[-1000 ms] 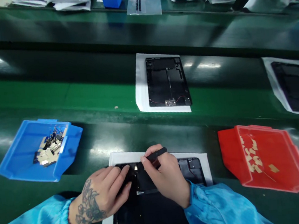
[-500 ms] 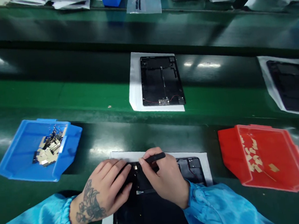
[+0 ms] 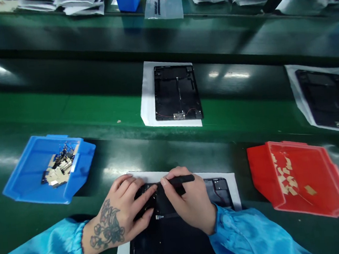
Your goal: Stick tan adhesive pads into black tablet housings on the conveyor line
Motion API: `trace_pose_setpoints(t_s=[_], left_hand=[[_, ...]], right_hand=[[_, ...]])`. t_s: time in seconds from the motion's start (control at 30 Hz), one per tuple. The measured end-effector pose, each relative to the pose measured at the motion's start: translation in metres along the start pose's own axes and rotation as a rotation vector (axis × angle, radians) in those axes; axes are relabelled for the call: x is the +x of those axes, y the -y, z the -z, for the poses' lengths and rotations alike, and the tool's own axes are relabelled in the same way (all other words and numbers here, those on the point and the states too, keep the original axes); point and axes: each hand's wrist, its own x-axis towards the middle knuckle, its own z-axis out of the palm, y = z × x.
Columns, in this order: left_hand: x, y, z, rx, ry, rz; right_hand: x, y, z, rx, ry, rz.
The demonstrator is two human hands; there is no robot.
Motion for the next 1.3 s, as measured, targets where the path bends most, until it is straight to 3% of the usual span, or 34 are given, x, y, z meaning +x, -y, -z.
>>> trace_pose_setpoints(t_s=[0.13, 0.37, 0.63, 0.93, 1.07, 1.17, 1.3], left_hand=[[0.001, -0.001, 0.000, -0.015, 0.013, 0.029], [-0.004, 0.000, 0.002, -0.053, 0.045, 0.032], [-0.012, 0.001, 0.004, -0.071, -0.005, 0.023], [-0.008, 0.000, 0.002, -0.067, -0.009, 0.028], [-0.008, -0.001, 0.001, -0.073, -0.005, 0.031], [-0.009, 0.000, 0.002, -0.070, -0.002, 0.027], [-0.010, 0.000, 0.002, -0.057, 0.019, 0.015]], right_hand=[[0.002, -0.003, 0.000, 0.083, -0.002, -0.017], [0.002, -0.003, -0.004, 0.312, 0.091, -0.185], [-0.003, 0.005, -0.007, 0.374, 0.181, 0.026], [0.000, 0.000, -0.002, 0.205, 0.247, 0.298], [0.000, 0.002, -0.002, 0.156, 0.259, 0.352], [0.000, 0.001, -0.003, 0.244, 0.246, 0.237], [0.004, -0.002, -0.004, 0.353, 0.157, -0.163]])
